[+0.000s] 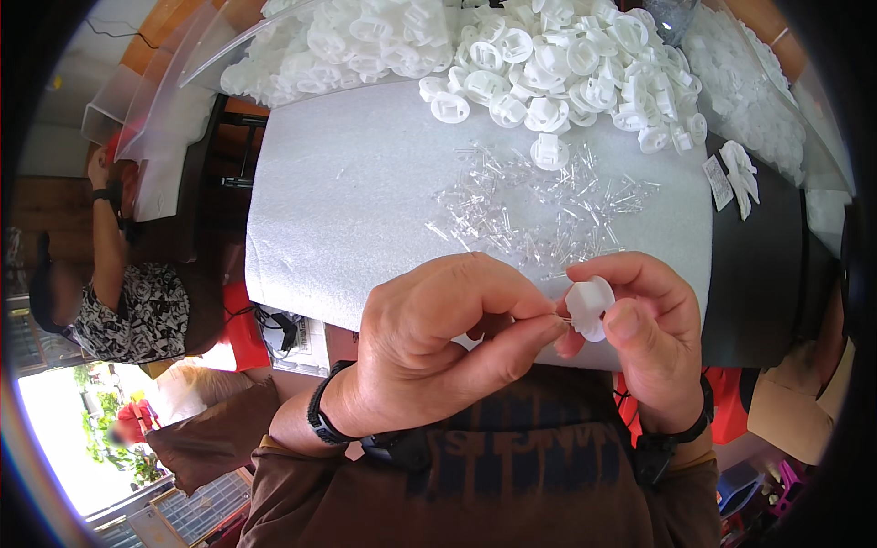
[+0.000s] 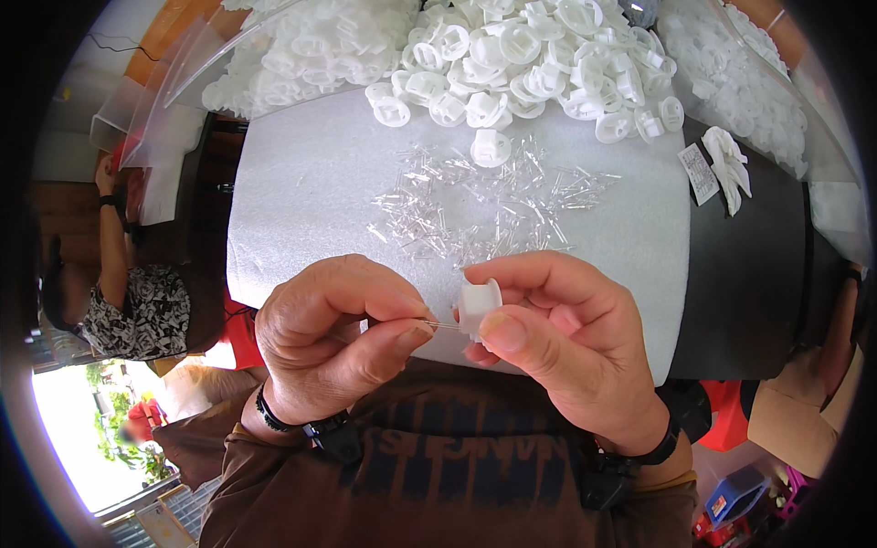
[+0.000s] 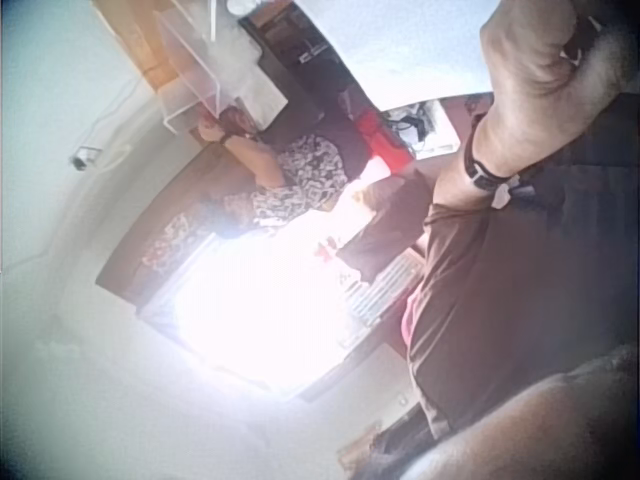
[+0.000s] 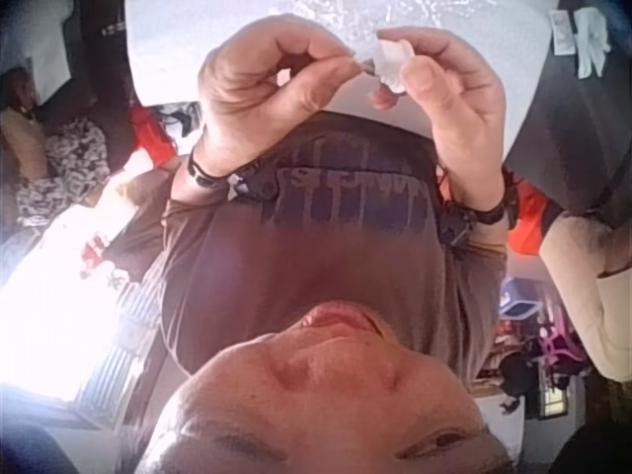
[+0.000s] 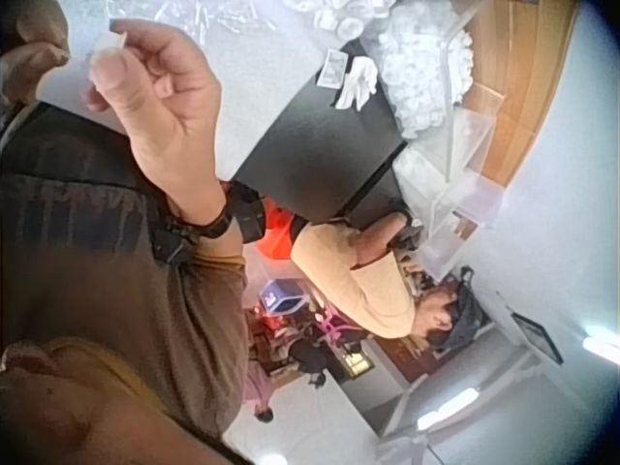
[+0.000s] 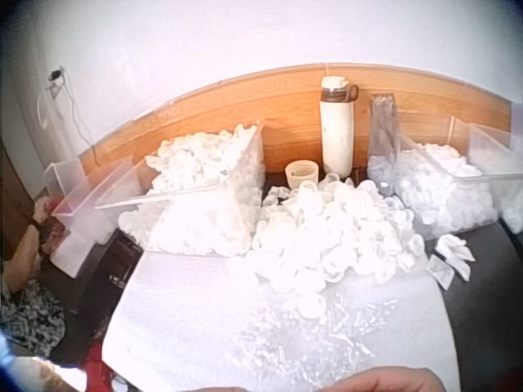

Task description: Assembling small white plastic components by inserting metal or plastic pins into pre-drilled holes in the base.

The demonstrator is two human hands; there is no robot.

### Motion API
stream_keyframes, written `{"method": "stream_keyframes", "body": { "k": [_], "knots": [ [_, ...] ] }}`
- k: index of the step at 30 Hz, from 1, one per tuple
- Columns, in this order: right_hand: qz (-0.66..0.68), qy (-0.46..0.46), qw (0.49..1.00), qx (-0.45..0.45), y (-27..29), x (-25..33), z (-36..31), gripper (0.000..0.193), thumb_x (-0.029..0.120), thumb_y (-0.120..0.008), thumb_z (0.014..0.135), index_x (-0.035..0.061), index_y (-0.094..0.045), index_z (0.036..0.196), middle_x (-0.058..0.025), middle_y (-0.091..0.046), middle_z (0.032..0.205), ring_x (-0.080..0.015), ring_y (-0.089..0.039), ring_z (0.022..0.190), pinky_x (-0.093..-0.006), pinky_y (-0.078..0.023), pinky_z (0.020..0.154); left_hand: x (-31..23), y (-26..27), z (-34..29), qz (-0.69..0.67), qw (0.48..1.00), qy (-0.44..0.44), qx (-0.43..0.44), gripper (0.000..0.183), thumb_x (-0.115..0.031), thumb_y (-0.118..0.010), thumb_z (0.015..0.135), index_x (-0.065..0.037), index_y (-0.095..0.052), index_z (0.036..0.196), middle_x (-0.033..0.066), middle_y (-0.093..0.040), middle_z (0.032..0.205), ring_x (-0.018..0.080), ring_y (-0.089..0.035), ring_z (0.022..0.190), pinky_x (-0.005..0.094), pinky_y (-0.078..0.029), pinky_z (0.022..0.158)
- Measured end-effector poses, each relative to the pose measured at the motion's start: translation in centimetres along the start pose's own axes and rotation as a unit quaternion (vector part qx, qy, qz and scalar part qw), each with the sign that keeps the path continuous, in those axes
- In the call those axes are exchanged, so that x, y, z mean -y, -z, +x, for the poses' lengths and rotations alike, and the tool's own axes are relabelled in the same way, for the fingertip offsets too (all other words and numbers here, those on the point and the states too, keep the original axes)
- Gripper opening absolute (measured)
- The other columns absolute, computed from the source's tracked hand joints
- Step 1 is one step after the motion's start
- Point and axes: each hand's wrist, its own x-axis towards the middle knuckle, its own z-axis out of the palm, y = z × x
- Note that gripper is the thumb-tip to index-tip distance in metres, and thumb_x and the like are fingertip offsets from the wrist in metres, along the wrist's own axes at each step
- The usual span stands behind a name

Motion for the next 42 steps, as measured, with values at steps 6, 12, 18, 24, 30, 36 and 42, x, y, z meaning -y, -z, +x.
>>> {"method": "stream_keyframes", "body": {
  "k": [6, 12, 18, 24, 30, 36, 42],
  "knots": [
    [-0.037, 0.010, 0.999, -0.011, -0.1, 0.0, 0.0, 0.035, 0.018, -0.064, 0.087, -0.0028, -0.055, 0.114, -0.0022, -0.057, 0.088, -0.0078, -0.058, 0.082, -0.0231, -0.052, 0.076, -0.4, 0.2, -0.2, 0.077, 0.997, -0.014, 0.020, 0.016, 0.003, -0.069, 0.076, 0.000, -0.060, 0.089, 0.0084, -0.064, 0.079, 0.0128, -0.060, 0.069, 0.0242, -0.044, 0.059],
    [-0.074, 0.005, 0.997, -0.022, -0.1, 0.4, 0.2, 0.034, 0.020, -0.062, 0.089, -0.0026, -0.055, 0.114, -0.0017, -0.058, 0.087, -0.0084, -0.057, 0.080, -0.0239, -0.051, 0.074, 0.3, 0.3, -0.2, 0.128, 0.990, -0.050, 0.017, 0.018, 0.002, -0.072, 0.073, -0.002, -0.061, 0.086, 0.0076, -0.065, 0.076, 0.0128, -0.059, 0.063, 0.0232, -0.043, 0.055],
    [-0.101, 0.032, 0.994, -0.026, 0.0, 0.1, 0.1, 0.032, 0.018, -0.061, 0.089, -0.0023, -0.056, 0.113, -0.0005, -0.055, 0.083, -0.0063, -0.054, 0.076, -0.0202, -0.045, 0.068, 0.5, 0.2, -0.1, 0.178, 0.978, -0.106, -0.001, 0.019, 0.001, -0.073, 0.071, -0.002, -0.061, 0.084, 0.0072, -0.065, 0.074, 0.0135, -0.059, 0.060, 0.0242, -0.044, 0.052],
    [-0.170, 0.079, 0.982, -0.013, 0.4, 0.1, 0.3, 0.031, 0.014, -0.062, 0.089, -0.0024, -0.055, 0.114, 0.0001, -0.052, 0.082, -0.0047, -0.050, 0.074, -0.0182, -0.041, 0.065, 0.8, 0.1, -0.1, 0.193, 0.969, -0.154, 0.003, 0.020, 0.001, -0.073, 0.071, -0.002, -0.061, 0.086, 0.0075, -0.064, 0.074, 0.0139, -0.059, 0.060, 0.0243, -0.044, 0.052],
    [-0.045, 0.036, 0.998, 0.006, 0.0, 0.4, 0.5, 0.036, 0.009, -0.062, 0.087, -0.0026, -0.051, 0.120, -0.0074, -0.056, 0.101, -0.0102, -0.057, 0.084, -0.0230, -0.049, 0.076, 0.7, 0.2, -0.2, 0.179, 0.977, -0.113, -0.011, 0.019, 0.002, -0.072, 0.071, -0.002, -0.061, 0.087, 0.0079, -0.065, 0.078, 0.0145, -0.060, 0.063, 0.0250, -0.045, 0.054],
    [0.043, 0.027, 0.998, 0.045, 0.1, 0.6, 0.5, 0.044, -0.001, -0.062, 0.084, -0.0060, -0.046, 0.124, -0.0162, -0.053, 0.118, -0.0176, -0.060, 0.097, -0.0285, -0.051, 0.085, 0.8, 0.5, 0.1, 0.207, 0.965, -0.161, -0.011, 0.021, 0.003, -0.072, 0.070, -0.002, -0.061, 0.087, 0.0083, -0.065, 0.078, 0.0156, -0.061, 0.065, 0.0260, -0.046, 0.056],
    [-0.034, 0.086, 0.995, 0.039, 0.2, 0.4, 0.4, 0.046, -0.006, -0.062, 0.082, -0.0084, -0.045, 0.124, -0.0180, -0.051, 0.120, -0.0187, -0.061, 0.098, -0.0287, -0.050, 0.086, 0.4, 0.4, 0.2, 0.200, 0.968, -0.153, -0.012, 0.020, 0.003, -0.071, 0.072, -0.002, -0.060, 0.088, 0.0087, -0.065, 0.077, 0.0161, -0.061, 0.065, 0.0260, -0.046, 0.056]
  ]
}}
